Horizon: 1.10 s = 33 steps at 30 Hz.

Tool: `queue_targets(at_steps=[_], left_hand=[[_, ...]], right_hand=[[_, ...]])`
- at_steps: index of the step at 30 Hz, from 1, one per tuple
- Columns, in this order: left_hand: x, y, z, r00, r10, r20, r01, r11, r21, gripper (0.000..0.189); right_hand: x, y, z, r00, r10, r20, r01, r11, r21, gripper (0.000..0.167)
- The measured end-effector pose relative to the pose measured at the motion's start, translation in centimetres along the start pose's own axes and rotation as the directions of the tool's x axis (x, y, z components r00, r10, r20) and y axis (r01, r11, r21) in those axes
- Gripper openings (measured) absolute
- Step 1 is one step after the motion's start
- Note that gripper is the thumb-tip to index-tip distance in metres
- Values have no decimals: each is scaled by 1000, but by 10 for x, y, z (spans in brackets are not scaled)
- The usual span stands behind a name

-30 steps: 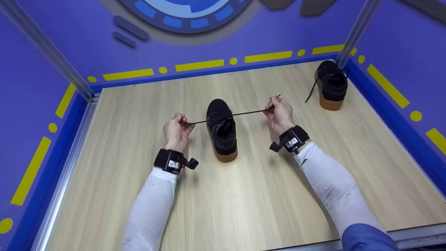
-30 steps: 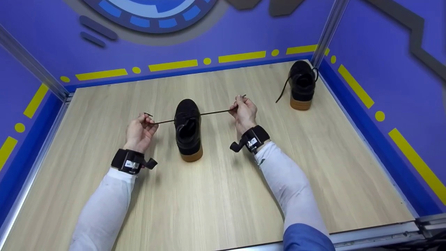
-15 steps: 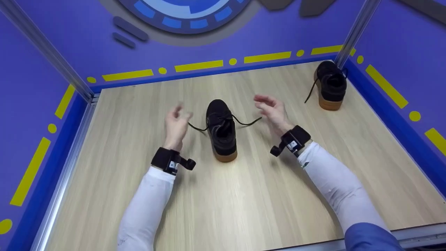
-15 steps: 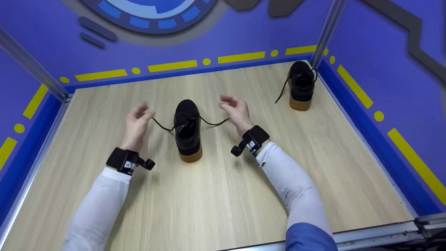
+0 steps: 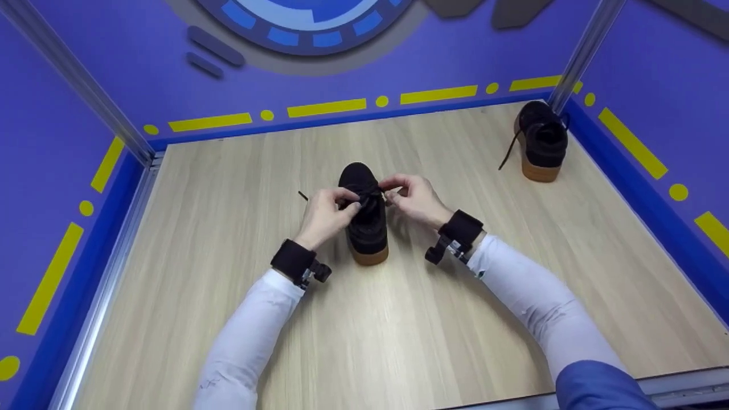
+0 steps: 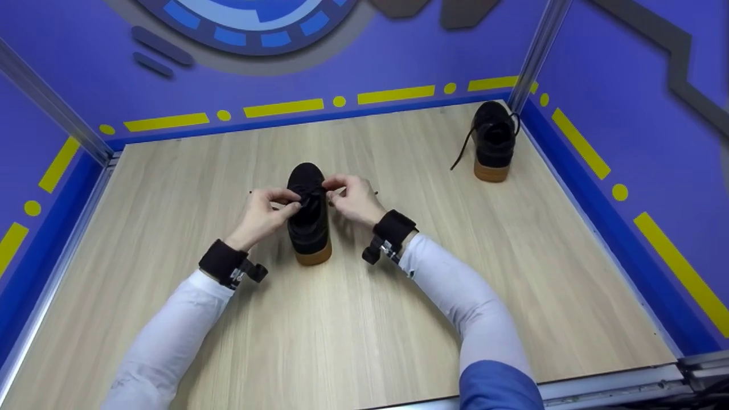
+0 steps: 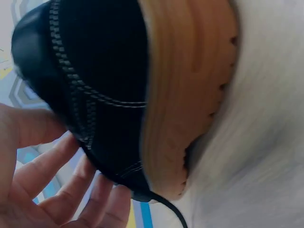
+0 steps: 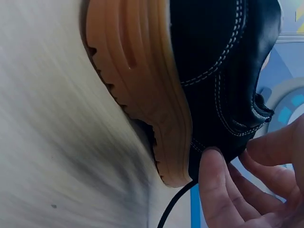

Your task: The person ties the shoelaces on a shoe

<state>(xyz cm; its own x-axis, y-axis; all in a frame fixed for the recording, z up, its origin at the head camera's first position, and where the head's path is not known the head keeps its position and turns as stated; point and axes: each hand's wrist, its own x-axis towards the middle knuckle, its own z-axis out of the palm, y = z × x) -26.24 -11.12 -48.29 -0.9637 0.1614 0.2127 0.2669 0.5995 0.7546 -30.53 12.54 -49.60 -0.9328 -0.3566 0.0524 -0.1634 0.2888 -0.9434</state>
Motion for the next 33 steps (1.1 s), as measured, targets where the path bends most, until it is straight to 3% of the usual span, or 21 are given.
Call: queue_targets(at_steps=[11, 17, 22, 26, 30, 33], left_hand=[[3, 0, 4, 1000, 22, -20, -20, 993, 120, 6], [3, -5, 3, 1000, 11, -17, -7, 980, 201, 7], [3, -3, -6, 997, -17, 71, 4, 984, 179, 8], [5, 0, -20, 985, -44, 165, 23, 992, 125, 13], [7, -1, -34, 961, -68, 268, 63, 998, 28, 20], [7, -2, -40, 935, -61, 350, 101, 990, -96, 23]], right_hand=[[1, 3, 0, 992, -79, -95, 64, 987, -148, 13], [-1, 5, -2, 993, -92, -75, 71, 968, -240, 14], [-1, 5, -1, 998, -53, -43, 43, 975, -217, 13], [-2, 7, -1, 998, -54, -37, 45, 978, -203, 12], [-2, 9, -1, 998, -63, -20, 57, 973, -225, 14], [-2, 9, -2, 998, -60, -9, 57, 972, -228, 16]])
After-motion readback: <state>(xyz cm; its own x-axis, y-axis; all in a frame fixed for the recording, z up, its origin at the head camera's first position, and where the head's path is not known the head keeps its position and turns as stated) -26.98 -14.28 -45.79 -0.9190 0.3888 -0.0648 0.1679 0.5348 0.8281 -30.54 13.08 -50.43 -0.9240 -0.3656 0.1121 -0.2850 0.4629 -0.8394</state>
